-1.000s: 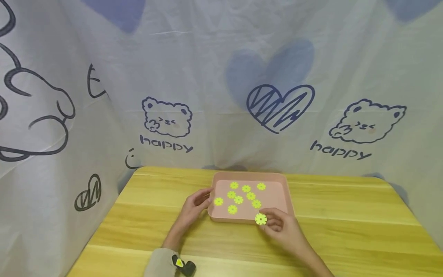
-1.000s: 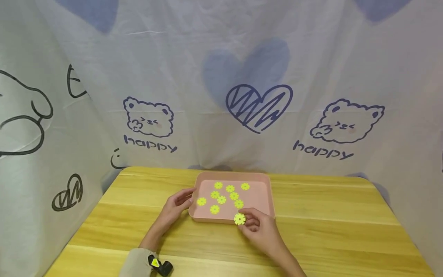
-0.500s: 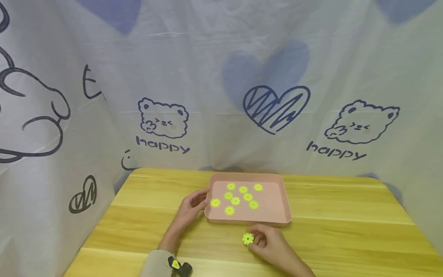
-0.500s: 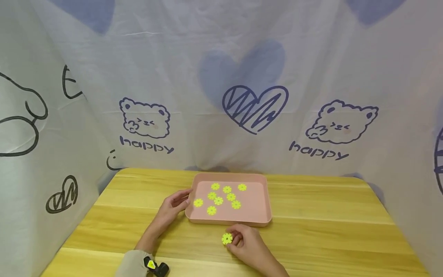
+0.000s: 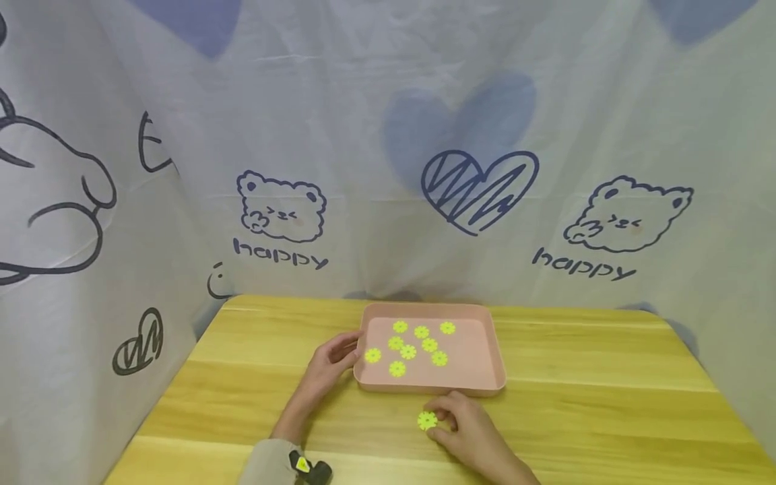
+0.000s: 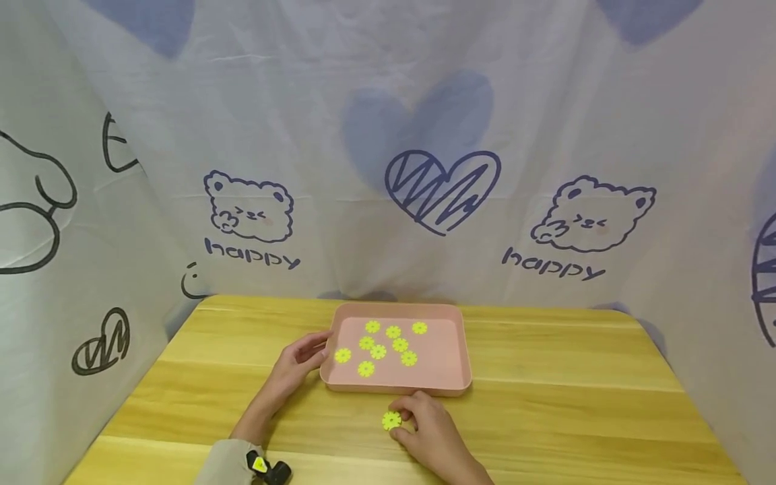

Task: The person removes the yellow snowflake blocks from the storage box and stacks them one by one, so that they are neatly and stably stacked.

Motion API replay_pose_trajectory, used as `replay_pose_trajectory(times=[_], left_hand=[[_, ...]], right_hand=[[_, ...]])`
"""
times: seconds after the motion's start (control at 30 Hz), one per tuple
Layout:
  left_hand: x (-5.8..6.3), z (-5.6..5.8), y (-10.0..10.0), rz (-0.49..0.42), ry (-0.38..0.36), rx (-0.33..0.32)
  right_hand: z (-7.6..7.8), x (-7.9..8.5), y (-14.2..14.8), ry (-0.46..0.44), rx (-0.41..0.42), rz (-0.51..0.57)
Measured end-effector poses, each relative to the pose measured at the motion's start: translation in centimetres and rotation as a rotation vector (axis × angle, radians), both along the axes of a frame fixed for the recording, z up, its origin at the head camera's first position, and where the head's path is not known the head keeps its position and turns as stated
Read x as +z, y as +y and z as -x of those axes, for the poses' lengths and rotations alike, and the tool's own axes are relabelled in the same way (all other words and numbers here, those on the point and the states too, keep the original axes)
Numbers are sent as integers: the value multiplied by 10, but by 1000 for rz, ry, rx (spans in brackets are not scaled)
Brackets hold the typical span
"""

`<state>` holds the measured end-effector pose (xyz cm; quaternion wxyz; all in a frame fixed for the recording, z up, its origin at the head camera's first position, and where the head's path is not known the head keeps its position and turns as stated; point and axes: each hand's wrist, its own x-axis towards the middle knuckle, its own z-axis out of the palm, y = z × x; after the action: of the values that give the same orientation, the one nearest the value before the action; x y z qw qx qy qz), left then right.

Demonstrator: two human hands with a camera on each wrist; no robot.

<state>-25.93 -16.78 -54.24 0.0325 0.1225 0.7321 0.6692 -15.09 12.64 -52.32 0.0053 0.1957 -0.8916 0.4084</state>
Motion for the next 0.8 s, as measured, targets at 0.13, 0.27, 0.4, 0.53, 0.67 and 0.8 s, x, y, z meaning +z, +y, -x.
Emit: replay_pose_trajectory(times=[0.13, 0.27, 0.4, 0.53, 0.67, 0.8], left_hand=[[-2, -2, -2, -3, -6, 5], [-1, -1, -2, -9, 0, -3], [1, 1, -2, -11, 6, -12], [3, 3, -2, -16, 3, -9], [3, 3, -3, -17, 15, -12], [1, 2, -2, -16, 21, -29]], right_hand=[[-1, -1, -4, -24, -5, -15], [-2, -2, -6, -33, -36, -26], [-1, -1, -7, -23, -56, -32], [1, 0, -7, -16, -59, -29], [1, 0, -6, -36, -41, -6], [0, 8, 2, -63, 39, 62]])
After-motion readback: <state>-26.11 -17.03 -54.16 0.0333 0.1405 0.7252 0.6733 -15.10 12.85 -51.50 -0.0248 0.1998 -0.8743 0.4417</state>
